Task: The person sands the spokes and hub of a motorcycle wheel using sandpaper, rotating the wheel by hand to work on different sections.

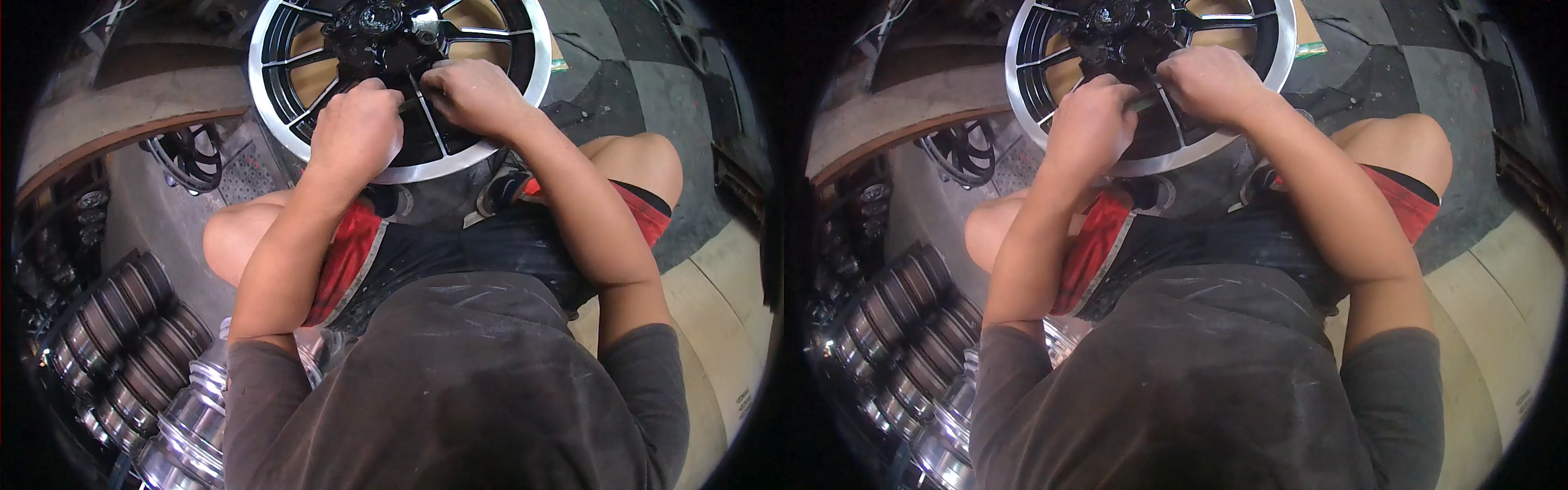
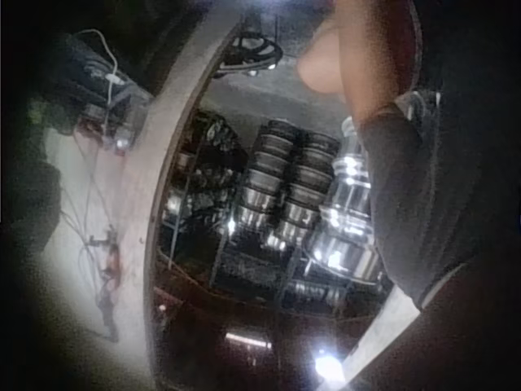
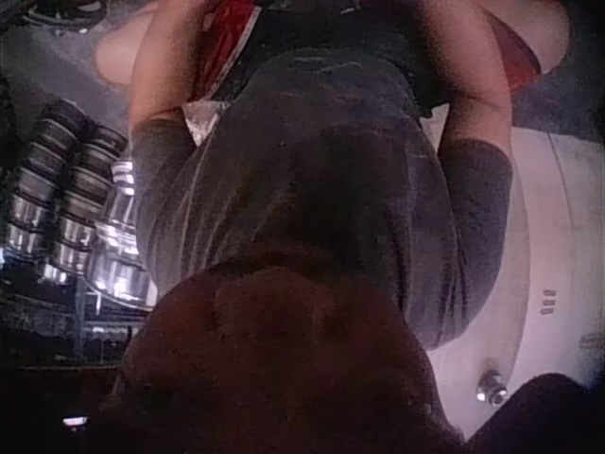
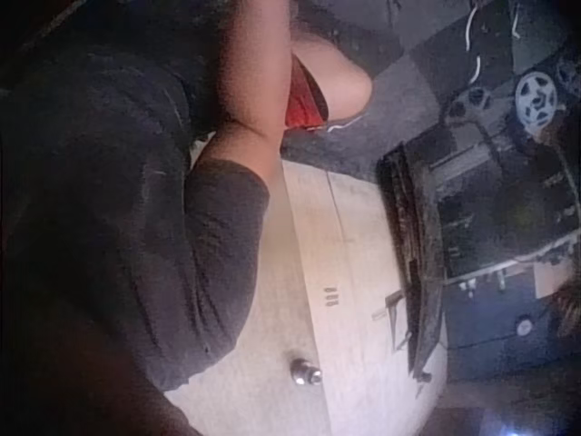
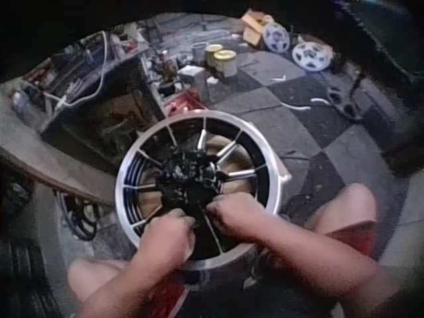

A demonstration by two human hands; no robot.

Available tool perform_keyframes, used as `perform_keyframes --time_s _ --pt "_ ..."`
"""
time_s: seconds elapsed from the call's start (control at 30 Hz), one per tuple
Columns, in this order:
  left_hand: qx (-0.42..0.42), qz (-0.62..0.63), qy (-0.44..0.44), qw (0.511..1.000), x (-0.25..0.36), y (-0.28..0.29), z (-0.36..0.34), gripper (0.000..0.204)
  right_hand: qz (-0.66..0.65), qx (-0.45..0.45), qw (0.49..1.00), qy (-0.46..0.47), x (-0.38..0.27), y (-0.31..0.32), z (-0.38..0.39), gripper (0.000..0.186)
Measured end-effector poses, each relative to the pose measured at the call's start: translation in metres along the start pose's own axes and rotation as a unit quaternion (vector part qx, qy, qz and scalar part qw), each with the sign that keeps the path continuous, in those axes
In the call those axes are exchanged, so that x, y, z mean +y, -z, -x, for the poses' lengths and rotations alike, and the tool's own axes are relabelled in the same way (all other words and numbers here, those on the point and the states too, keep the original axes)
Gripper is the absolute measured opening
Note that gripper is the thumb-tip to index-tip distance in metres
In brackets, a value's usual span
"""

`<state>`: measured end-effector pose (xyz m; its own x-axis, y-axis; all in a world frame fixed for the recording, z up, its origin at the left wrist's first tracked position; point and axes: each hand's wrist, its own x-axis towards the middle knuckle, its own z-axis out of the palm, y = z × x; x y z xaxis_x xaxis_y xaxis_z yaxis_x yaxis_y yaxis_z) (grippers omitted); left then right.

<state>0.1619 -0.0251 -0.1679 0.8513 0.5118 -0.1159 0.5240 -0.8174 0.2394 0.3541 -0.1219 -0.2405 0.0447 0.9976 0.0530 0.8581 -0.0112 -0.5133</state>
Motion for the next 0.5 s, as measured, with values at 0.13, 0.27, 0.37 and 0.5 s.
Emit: perform_keyframes --time_s 0.13,0.27,0.37,0.5 --pt "0.008 -0.001 0.021 1.0 0.0017 0.006 -0.0024 0.02 -0.019 0.023 1.0 -0.002 -0.0051 0.005 -0.0013 0.014" --pt "0.018 -0.021 0.008 1.0 -0.0012 0.0055 -0.0065 0.019 -0.01 0.035 0.999 -0.022 -0.0045 0.0013 -0.0022 0.015" --pt "-0.004 -0.049 0.009 0.999 -0.0009 0.0049 -0.0067 0.02 -0.007 0.036 0.999 -0.012 -0.0033 -0.0017 -0.0009 0.016" --pt "-0.02 -0.051 -0.004 0.998 0.0002 0.0048 -0.0055 0.021 -0.012 0.015 1.0 -0.013 -0.0047 -0.0019 0.0006 0.016"
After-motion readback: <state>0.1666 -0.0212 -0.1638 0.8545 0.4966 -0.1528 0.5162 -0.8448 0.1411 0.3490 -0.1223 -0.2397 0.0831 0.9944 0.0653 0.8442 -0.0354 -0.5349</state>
